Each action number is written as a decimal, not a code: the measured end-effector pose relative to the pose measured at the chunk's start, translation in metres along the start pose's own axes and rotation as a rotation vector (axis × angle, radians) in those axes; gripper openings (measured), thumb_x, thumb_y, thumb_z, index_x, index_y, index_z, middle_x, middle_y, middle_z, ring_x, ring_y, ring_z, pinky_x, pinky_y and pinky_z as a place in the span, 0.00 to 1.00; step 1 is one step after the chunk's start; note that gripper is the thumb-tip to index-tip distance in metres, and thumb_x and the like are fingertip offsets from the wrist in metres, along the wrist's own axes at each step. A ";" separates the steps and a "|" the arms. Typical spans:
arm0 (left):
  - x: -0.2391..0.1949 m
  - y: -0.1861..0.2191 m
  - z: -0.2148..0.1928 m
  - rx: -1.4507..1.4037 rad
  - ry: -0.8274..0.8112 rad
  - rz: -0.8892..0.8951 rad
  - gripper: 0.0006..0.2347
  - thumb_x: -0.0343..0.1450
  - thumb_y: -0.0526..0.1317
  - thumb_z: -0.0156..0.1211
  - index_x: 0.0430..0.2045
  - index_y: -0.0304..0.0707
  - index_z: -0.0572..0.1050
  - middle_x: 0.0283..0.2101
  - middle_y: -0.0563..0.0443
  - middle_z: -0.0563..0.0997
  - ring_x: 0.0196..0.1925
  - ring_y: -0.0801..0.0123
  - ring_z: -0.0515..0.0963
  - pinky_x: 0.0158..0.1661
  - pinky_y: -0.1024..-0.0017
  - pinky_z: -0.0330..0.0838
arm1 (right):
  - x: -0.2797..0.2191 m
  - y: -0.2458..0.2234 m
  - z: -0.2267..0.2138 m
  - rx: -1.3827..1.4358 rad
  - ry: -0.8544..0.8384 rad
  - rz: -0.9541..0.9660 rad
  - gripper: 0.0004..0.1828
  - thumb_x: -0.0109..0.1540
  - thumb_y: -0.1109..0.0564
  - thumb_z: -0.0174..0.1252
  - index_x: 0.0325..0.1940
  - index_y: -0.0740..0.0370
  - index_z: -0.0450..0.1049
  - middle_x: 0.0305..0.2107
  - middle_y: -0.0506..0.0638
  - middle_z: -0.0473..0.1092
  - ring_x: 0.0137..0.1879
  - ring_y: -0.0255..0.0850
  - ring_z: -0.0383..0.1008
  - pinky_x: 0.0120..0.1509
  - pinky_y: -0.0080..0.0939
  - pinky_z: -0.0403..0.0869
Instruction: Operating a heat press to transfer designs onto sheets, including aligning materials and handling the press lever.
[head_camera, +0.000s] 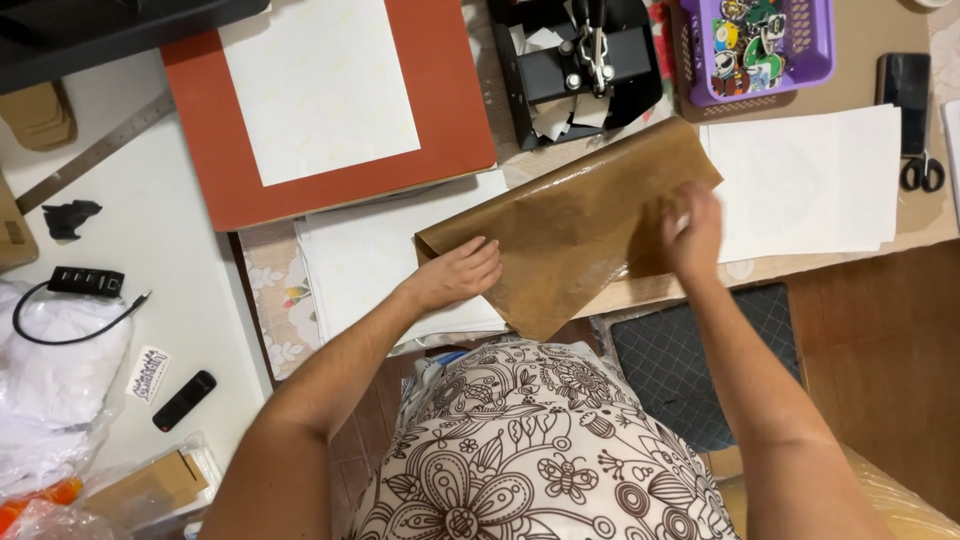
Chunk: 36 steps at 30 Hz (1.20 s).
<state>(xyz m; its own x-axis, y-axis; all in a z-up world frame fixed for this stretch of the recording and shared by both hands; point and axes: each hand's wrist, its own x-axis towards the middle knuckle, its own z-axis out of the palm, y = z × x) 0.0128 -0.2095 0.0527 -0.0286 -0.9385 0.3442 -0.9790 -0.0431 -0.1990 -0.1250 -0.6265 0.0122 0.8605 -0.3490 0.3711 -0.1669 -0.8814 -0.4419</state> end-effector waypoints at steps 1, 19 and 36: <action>0.000 0.000 0.003 -0.005 0.040 0.040 0.08 0.71 0.35 0.57 0.42 0.38 0.77 0.46 0.44 0.80 0.59 0.58 0.75 0.65 0.59 0.64 | -0.013 0.012 0.017 0.016 -0.056 -0.206 0.09 0.61 0.63 0.63 0.38 0.63 0.68 0.46 0.60 0.68 0.60 0.60 0.69 0.66 0.55 0.68; 0.005 0.018 -0.009 -0.742 0.045 -0.668 0.26 0.69 0.65 0.56 0.44 0.41 0.80 0.47 0.47 0.82 0.60 0.52 0.75 0.60 0.51 0.66 | -0.052 -0.145 0.012 0.073 -0.215 -0.706 0.06 0.65 0.49 0.57 0.43 0.47 0.77 0.50 0.46 0.74 0.62 0.45 0.72 0.64 0.52 0.68; -0.053 -0.040 -0.125 -1.105 0.318 -1.368 0.23 0.64 0.48 0.69 0.51 0.37 0.76 0.52 0.50 0.82 0.55 0.66 0.79 0.57 0.68 0.70 | 0.195 -0.331 -0.225 0.295 0.236 -0.899 0.11 0.78 0.68 0.61 0.44 0.80 0.80 0.43 0.70 0.76 0.58 0.67 0.71 0.67 0.63 0.67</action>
<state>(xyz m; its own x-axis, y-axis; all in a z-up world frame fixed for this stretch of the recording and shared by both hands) 0.0288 -0.1151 0.1566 0.9367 -0.3336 -0.1064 -0.0005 -0.3050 0.9524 -0.0099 -0.4749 0.4144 0.4837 0.3317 0.8099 0.6598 -0.7462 -0.0884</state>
